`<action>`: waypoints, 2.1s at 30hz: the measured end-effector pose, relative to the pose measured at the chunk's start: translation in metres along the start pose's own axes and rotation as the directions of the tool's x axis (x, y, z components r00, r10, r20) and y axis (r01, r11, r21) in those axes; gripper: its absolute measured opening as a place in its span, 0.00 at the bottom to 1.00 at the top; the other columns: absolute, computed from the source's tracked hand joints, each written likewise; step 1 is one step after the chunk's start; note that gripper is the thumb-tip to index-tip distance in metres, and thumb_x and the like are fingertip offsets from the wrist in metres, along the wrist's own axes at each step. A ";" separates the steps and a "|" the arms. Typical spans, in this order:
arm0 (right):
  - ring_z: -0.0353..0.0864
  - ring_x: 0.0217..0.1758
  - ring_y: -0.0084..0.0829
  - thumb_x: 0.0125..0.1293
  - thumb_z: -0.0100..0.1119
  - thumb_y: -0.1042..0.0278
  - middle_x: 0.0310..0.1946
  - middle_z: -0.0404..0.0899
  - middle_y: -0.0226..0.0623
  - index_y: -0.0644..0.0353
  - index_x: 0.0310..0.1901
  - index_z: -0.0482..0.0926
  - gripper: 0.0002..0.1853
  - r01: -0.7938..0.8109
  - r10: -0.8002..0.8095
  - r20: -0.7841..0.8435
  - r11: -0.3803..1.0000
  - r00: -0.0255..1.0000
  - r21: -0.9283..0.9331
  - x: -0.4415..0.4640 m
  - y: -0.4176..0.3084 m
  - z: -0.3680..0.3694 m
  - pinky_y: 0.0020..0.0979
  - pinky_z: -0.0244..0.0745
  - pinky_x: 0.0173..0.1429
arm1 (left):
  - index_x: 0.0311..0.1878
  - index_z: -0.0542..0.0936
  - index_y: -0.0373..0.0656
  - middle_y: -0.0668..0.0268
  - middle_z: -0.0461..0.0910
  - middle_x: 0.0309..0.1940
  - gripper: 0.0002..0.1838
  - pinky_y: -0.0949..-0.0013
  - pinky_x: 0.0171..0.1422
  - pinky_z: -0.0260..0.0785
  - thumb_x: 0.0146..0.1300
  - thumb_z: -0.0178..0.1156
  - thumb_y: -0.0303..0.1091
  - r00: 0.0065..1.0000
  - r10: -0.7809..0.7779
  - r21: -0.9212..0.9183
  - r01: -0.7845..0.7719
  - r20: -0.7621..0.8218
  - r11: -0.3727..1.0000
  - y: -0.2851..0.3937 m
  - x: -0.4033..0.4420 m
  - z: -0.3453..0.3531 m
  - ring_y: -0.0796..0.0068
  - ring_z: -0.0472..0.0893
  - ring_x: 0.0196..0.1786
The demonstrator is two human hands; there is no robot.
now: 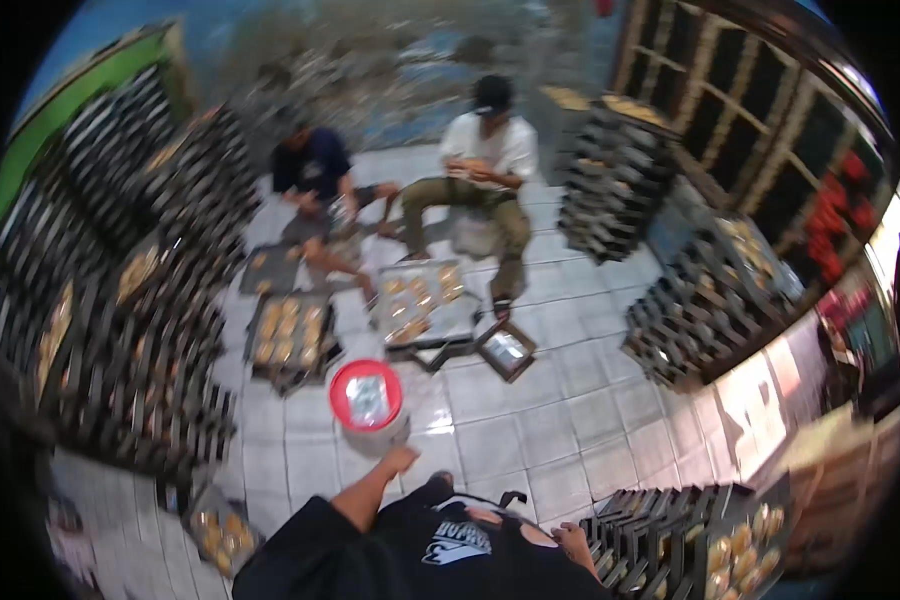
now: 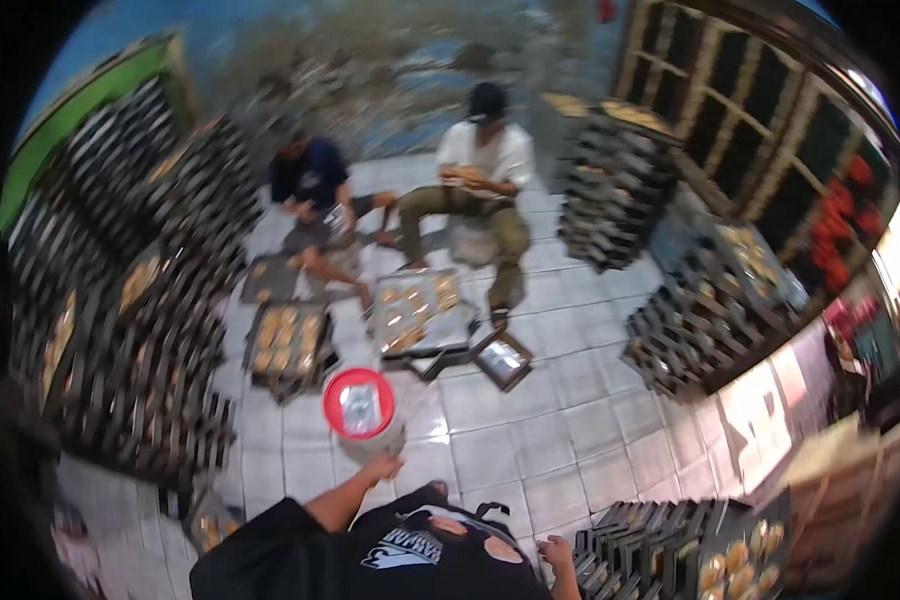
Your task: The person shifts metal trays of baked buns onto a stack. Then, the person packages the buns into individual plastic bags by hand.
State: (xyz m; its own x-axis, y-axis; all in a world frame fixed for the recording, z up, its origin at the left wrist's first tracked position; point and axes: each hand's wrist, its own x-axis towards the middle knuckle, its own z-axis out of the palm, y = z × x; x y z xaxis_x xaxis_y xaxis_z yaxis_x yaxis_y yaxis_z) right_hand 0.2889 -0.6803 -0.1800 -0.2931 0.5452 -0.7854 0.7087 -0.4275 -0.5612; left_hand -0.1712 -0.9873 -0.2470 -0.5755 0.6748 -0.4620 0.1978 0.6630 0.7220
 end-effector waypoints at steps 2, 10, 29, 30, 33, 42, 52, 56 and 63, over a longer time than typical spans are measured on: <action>0.81 0.31 0.28 0.60 0.65 0.68 0.32 0.82 0.39 0.68 0.59 0.73 0.26 -0.033 0.041 0.068 0.993 0.997 -0.116 0.012 0.008 0.001 0.31 0.75 0.32 | 0.37 0.79 0.42 0.68 0.77 0.27 0.18 0.68 0.32 0.67 0.67 0.57 0.49 0.992 -0.108 -0.221 0.092 -0.062 0.971 0.054 0.011 -0.022 0.76 0.73 0.29; 0.84 0.34 0.27 0.64 0.62 0.64 0.30 0.82 0.37 0.64 0.51 0.77 0.18 0.282 -0.105 0.342 0.805 0.934 -0.522 0.044 -0.090 0.007 0.28 0.76 0.31 | 0.45 0.82 0.40 0.66 0.82 0.33 0.15 0.69 0.39 0.72 0.66 0.57 0.42 0.880 -0.321 -0.657 0.014 -0.349 0.753 0.094 -0.065 -0.051 0.75 0.80 0.35; 0.83 0.35 0.31 0.60 0.67 0.66 0.36 0.81 0.37 0.62 0.56 0.73 0.23 0.454 0.192 0.617 0.521 0.763 -0.723 0.106 -0.177 0.166 0.32 0.78 0.35 | 0.48 0.81 0.41 0.67 0.81 0.36 0.17 0.74 0.32 0.68 0.65 0.59 0.44 0.255 -0.957 -0.989 -0.084 -0.140 0.123 0.002 -0.420 0.207 0.76 0.79 0.33; 0.83 0.35 0.30 0.59 0.67 0.66 0.36 0.82 0.37 0.63 0.57 0.72 0.25 0.504 0.177 0.647 0.490 0.742 -0.711 0.096 -0.172 0.184 0.32 0.78 0.35 | 0.49 0.81 0.41 0.68 0.80 0.34 0.17 0.73 0.32 0.68 0.66 0.59 0.44 0.267 -0.952 -0.987 -0.097 -0.153 0.131 -0.006 -0.427 0.208 0.76 0.78 0.33; 0.82 0.32 0.29 0.57 0.68 0.67 0.33 0.82 0.39 0.69 0.57 0.73 0.28 0.623 0.111 0.722 0.427 0.683 -0.656 0.081 -0.153 0.232 0.29 0.78 0.31 | 0.48 0.80 0.41 0.70 0.78 0.30 0.15 0.74 0.30 0.68 0.67 0.57 0.43 0.344 -0.932 -0.992 -0.096 -0.116 0.087 -0.043 -0.452 0.217 0.78 0.77 0.31; 0.84 0.46 0.39 0.56 0.67 0.56 0.43 0.84 0.46 0.66 0.57 0.75 0.30 0.893 -0.127 0.889 0.164 0.440 -0.418 -0.038 -0.120 0.341 0.35 0.77 0.52 | 0.53 0.75 0.42 0.65 0.80 0.40 0.15 0.68 0.36 0.73 0.69 0.53 0.40 0.471 -0.882 -0.999 -0.034 -0.001 -0.017 -0.141 -0.531 0.202 0.71 0.80 0.37; 0.82 0.51 0.46 0.54 0.66 0.48 0.46 0.83 0.49 0.62 0.51 0.81 0.29 0.629 -0.302 0.557 0.265 0.774 -0.730 0.010 -0.070 0.251 0.38 0.76 0.57 | 0.49 0.77 0.44 0.67 0.80 0.38 0.12 0.73 0.34 0.72 0.69 0.55 0.40 0.572 -0.816 -0.941 0.223 -0.084 0.254 -0.172 -0.419 0.005 0.74 0.80 0.37; 0.80 0.54 0.46 0.55 0.63 0.44 0.51 0.80 0.53 0.63 0.53 0.80 0.32 0.167 0.190 0.307 0.526 0.932 -0.834 0.033 -0.062 0.204 0.40 0.74 0.61 | 0.53 0.76 0.42 0.65 0.80 0.43 0.16 0.70 0.42 0.72 0.69 0.56 0.41 0.645 -0.741 -0.886 0.217 -0.184 0.409 -0.138 -0.352 -0.081 0.73 0.80 0.43; 0.83 0.34 0.31 0.60 0.63 0.58 0.35 0.84 0.41 0.67 0.54 0.77 0.25 0.389 -0.200 0.379 0.756 0.903 -0.527 0.047 -0.114 0.261 0.31 0.78 0.39 | 0.59 0.74 0.40 0.64 0.80 0.46 0.20 0.67 0.46 0.72 0.68 0.57 0.40 0.777 -0.609 -0.754 0.304 -0.157 0.583 -0.117 -0.239 -0.162 0.70 0.80 0.46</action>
State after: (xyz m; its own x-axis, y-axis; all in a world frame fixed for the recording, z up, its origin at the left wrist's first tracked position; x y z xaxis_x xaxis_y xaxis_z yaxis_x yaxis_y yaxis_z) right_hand 0.0274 -0.7939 -0.2213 -0.6501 0.3047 -0.6961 0.7599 0.2684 -0.5921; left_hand -0.1852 -1.2789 -0.1378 -0.6927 0.0697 -0.7179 -0.6578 0.3471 0.6684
